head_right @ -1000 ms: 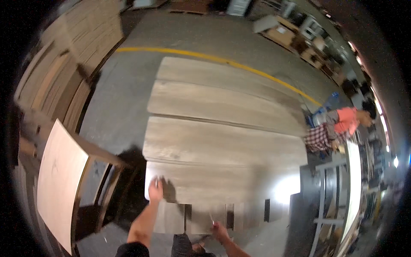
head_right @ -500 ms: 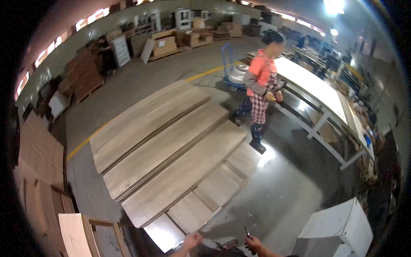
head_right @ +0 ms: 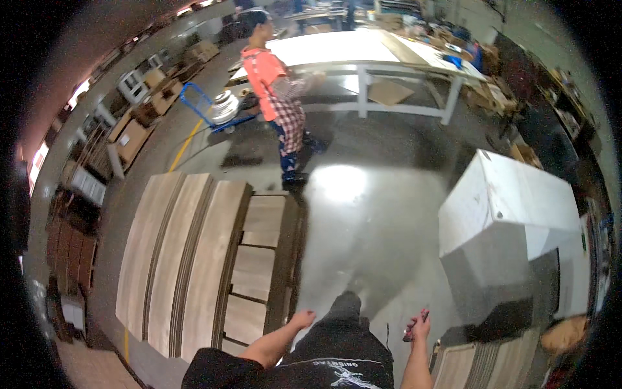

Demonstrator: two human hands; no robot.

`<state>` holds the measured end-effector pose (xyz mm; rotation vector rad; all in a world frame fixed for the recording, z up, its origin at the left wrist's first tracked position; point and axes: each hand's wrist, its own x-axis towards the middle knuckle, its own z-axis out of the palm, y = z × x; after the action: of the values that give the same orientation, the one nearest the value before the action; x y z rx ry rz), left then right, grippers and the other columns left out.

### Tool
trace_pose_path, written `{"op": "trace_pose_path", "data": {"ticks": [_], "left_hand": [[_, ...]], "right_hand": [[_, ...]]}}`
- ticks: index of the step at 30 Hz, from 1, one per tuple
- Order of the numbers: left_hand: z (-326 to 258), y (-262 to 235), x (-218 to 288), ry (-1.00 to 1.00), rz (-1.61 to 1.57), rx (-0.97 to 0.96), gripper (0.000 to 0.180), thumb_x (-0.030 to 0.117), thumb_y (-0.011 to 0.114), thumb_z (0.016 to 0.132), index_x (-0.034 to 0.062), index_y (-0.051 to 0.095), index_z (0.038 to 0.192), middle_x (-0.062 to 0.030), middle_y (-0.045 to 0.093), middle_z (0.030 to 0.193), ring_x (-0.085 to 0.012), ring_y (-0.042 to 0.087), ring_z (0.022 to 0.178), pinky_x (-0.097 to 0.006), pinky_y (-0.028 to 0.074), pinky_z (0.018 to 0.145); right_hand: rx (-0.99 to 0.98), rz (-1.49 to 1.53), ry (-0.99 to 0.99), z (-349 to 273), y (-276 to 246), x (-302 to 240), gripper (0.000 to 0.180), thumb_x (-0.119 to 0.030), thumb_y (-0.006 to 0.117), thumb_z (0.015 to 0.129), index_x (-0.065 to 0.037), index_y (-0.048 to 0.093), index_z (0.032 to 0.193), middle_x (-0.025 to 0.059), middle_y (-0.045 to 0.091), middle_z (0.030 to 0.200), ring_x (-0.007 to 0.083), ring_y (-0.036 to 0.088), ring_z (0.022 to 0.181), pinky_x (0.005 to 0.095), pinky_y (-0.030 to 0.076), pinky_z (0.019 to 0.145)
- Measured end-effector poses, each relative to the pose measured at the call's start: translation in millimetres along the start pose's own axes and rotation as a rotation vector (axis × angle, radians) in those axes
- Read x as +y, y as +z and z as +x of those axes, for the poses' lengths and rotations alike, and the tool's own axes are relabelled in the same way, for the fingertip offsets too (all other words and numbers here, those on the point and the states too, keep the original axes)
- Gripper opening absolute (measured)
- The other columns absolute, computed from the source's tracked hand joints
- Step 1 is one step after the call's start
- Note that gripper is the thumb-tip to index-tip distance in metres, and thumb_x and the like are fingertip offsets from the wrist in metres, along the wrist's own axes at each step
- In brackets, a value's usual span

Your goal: Trimming the edges of a laminate sheet on a wooden panel using a utility knife.

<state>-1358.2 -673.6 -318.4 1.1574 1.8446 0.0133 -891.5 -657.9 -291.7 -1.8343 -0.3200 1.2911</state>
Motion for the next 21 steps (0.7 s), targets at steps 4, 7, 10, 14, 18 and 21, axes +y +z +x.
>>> {"op": "trace_pose_path", "data": {"ticks": [4, 7, 10, 14, 18, 21], "left_hand": [[53.2, 21.9, 175.6, 0.223, 0.081, -0.239, 0.046, 0.040, 0.060, 0.092, 0.0048, 0.071, 0.119, -0.0213, 0.072, 0.118, -0.0387, 0.068, 0.112, -0.045, 0.052, 0.098], [100.1, 38.5, 267.1, 0.366, 0.202, -0.239, 0.042, 0.036, 0.057, 0.094, 0.0042, 0.071, 0.118, -0.0215, 0.072, 0.116, -0.0395, 0.068, 0.110, -0.046, 0.053, 0.096], [149.4, 63.6, 343.2, 0.467, 0.343, -0.173, 0.039, 0.032, 0.052, 0.097, 0.0065, 0.072, 0.120, -0.0206, 0.072, 0.118, -0.0404, 0.067, 0.111, -0.046, 0.053, 0.096], [210.4, 98.7, 412.3, 0.405, 0.530, -0.293, 0.047, 0.042, 0.058, 0.096, 0.0043, 0.072, 0.119, -0.0219, 0.072, 0.117, -0.0396, 0.067, 0.115, -0.047, 0.051, 0.100], [291.5, 151.5, 478.7, 0.812, 0.989, -0.541, 0.048, 0.043, 0.060, 0.093, 0.0012, 0.072, 0.112, -0.0232, 0.074, 0.107, -0.0423, 0.068, 0.107, -0.047, 0.053, 0.096], [305.2, 230.1, 574.1, 0.585, 0.840, -0.670, 0.046, 0.042, 0.059, 0.093, 0.0019, 0.071, 0.113, -0.0223, 0.074, 0.104, -0.0414, 0.068, 0.104, -0.046, 0.053, 0.095]], "right_hand": [[0.070, 0.211, 0.051, 19.8, -61.6, -27.0, 0.025, -0.038, 0.050, 0.107, -0.016, 0.051, 0.119, 0.0065, 0.062, 0.088, 0.0187, 0.060, 0.058, 0.0349, 0.049, 0.045], [0.193, 0.072, 0.034, 15.4, -109.9, -4.6, 0.026, -0.039, 0.049, 0.107, -0.014, 0.052, 0.115, 0.0063, 0.061, 0.082, 0.0182, 0.057, 0.052, 0.0338, 0.048, 0.042], [0.419, 0.030, 0.228, 1.1, -138.3, 29.3, 0.033, -0.042, 0.048, 0.108, -0.011, 0.054, 0.098, 0.0050, 0.057, 0.070, 0.0169, 0.054, 0.047, 0.0331, 0.045, 0.040], [0.532, 0.548, 0.385, -12.1, -158.0, 74.3, 0.046, -0.052, 0.055, 0.103, -0.007, 0.058, 0.092, 0.0053, 0.058, 0.070, 0.0165, 0.056, 0.050, 0.0327, 0.044, 0.042], [0.786, 0.727, 0.296, -38.1, -139.0, 62.2, 0.053, -0.056, 0.065, 0.097, -0.004, 0.063, 0.104, 0.0073, 0.064, 0.076, 0.0173, 0.060, 0.056, 0.0324, 0.048, 0.049], [0.933, 0.926, 0.441, -36.2, -132.5, 56.9, 0.057, -0.050, 0.066, 0.097, 0.000, 0.061, 0.125, 0.0114, 0.067, 0.089, 0.0206, 0.066, 0.069, 0.0321, 0.052, 0.058]]}}
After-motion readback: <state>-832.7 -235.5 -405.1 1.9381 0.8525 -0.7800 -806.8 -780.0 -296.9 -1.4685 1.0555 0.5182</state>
